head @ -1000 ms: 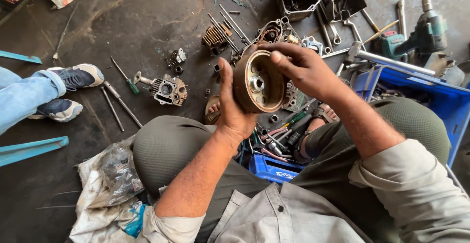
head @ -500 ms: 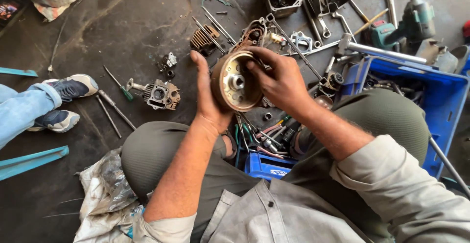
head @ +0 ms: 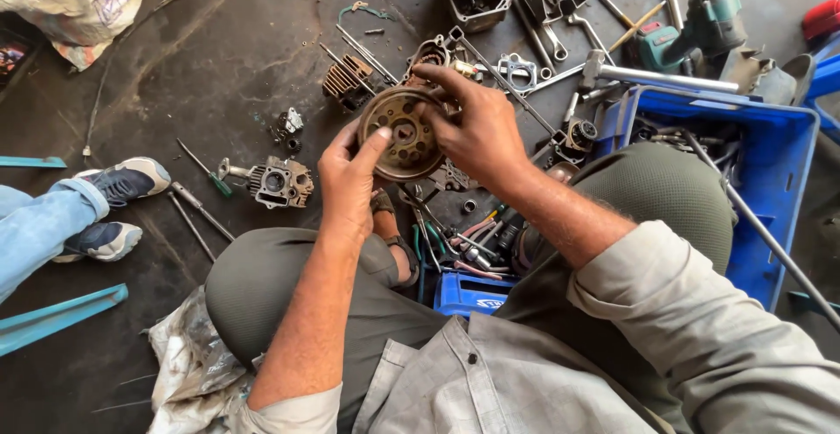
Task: The recorder is repairing or assembling a motorcycle engine, manipulating internal components like the flywheel and chain.
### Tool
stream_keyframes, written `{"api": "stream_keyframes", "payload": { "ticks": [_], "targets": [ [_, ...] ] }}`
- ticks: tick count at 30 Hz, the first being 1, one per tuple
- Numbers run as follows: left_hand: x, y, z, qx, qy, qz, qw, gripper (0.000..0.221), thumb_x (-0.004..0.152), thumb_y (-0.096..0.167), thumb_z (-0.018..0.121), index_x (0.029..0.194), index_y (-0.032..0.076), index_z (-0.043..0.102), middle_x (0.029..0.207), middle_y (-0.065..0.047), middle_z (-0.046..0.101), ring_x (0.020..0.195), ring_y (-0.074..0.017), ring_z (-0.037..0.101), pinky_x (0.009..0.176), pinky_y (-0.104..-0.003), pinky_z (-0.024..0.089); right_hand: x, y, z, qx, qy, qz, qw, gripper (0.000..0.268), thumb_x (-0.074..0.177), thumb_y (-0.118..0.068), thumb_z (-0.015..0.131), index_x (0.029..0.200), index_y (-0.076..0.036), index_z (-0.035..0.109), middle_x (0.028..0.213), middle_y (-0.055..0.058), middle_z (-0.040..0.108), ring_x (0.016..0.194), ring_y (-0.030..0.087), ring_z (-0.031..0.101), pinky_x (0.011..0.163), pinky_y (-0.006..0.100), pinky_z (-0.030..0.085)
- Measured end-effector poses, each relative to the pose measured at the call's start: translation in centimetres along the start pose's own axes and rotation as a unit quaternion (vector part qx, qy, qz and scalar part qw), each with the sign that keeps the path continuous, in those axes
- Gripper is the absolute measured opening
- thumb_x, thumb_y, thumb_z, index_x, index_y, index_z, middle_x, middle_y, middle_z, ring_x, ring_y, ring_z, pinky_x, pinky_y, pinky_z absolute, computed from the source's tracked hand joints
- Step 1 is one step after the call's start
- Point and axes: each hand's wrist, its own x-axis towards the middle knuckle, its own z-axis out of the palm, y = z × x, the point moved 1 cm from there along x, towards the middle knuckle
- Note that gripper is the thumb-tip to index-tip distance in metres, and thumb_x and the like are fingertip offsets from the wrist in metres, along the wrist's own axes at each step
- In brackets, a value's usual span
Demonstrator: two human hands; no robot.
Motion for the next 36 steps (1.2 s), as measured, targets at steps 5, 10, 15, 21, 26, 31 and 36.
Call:
{"api": "stream_keyframes", "payload": {
  "ticks": [5, 10, 15, 21, 26, 31, 36],
  "targets": [
    [0.1, 0.8, -1.8, 0.041, 0.111, -0.014, 0.993, 0.039, 0.090, 0.013, 0.071, 0.125, -0.004, 0.070, 0.105, -0.011, 0.075, 0.091, -0.0173, 0.073, 0.084, -0.029, 0.060, 0.8, 0.3, 0.1, 0.004, -0.095, 0.001, 0.996, 0.069, 0.097, -0.030, 0.072, 0.154, -0.011, 0.038, 0.122, 0.013, 0.075, 0.105, 0.025, 0.076, 0.089, 0.042, 0.062],
    [0.7, 4.2, -4.4, 0.114, 0.190, 0.036, 0.975, 0.040, 0.087, 0.007, 0.068, 0.125, -0.001, 0.071, 0.106, -0.009, 0.075, 0.088, -0.0151, 0.073, 0.077, -0.028, 0.060, 1.4, 0.0, -1.6, 0.013, -0.091, 0.002, 0.996, 0.072, 0.099, -0.033, 0.069, 0.155, -0.007, 0.034, 0.128, 0.014, 0.072, 0.105, 0.025, 0.077, 0.086, 0.040, 0.064],
    [2.9, 6.7, -9.0, 0.151, 0.237, -0.016, 0.960, 0.042, 0.082, 0.003, 0.065, 0.123, 0.002, 0.071, 0.100, -0.007, 0.075, 0.079, -0.0142, 0.074, 0.061, -0.030, 0.061, 2.0, -0.7, -4.0, 0.011, -0.077, 0.012, 0.997, 0.069, 0.100, -0.035, 0.069, 0.154, -0.007, 0.037, 0.131, 0.015, 0.071, 0.102, 0.026, 0.078, 0.084, 0.038, 0.065],
    [7.1, 2.0, -17.2, 0.325, 0.200, -0.004, 0.924, 0.038, 0.082, 0.003, 0.070, 0.120, 0.001, 0.075, 0.105, -0.010, 0.076, 0.089, -0.0168, 0.073, 0.074, -0.029, 0.058, 2.2, -1.2, -6.3, 0.008, -0.059, 0.038, 0.997, 0.066, 0.100, -0.034, 0.069, 0.153, -0.007, 0.040, 0.136, 0.016, 0.067, 0.107, 0.026, 0.076, 0.080, 0.037, 0.066],
    [10.2, -4.3, -22.7, 0.563, 0.139, -0.027, 0.814, 0.038, 0.080, 0.013, 0.075, 0.117, 0.004, 0.075, 0.104, -0.019, 0.077, 0.095, -0.0297, 0.074, 0.086, -0.040, 0.056, 2.5, -1.0, -6.8, -0.059, -0.066, 0.048, 0.995, 0.062, 0.098, -0.029, 0.070, 0.151, -0.007, 0.046, 0.134, 0.012, 0.069, 0.105, 0.026, 0.076, 0.082, 0.038, 0.063],
    [12.9, -8.5, -24.5, 0.625, 0.106, -0.091, 0.768, 0.036, 0.081, 0.020, 0.072, 0.115, 0.008, 0.076, 0.104, -0.022, 0.075, 0.099, -0.0385, 0.071, 0.088, -0.047, 0.055, 3.1, -1.2, -6.7, -0.079, -0.086, 0.070, 0.991, 0.060, 0.096, -0.028, 0.070, 0.149, -0.007, 0.049, 0.132, 0.010, 0.070, 0.104, 0.026, 0.076, 0.080, 0.038, 0.062],
    [14.7, -12.3, -25.8, 0.648, 0.086, -0.155, 0.741, 0.036, 0.083, 0.026, 0.071, 0.112, 0.005, 0.075, 0.107, -0.025, 0.073, 0.104, -0.0437, 0.068, 0.091, -0.051, 0.053, 3.9, -1.1, -6.4, -0.117, -0.106, 0.096, 0.983, 0.059, 0.094, -0.028, 0.071, 0.147, -0.008, 0.053, 0.129, 0.011, 0.072, 0.101, 0.026, 0.076, 0.082, 0.039, 0.062]
  ]
}}
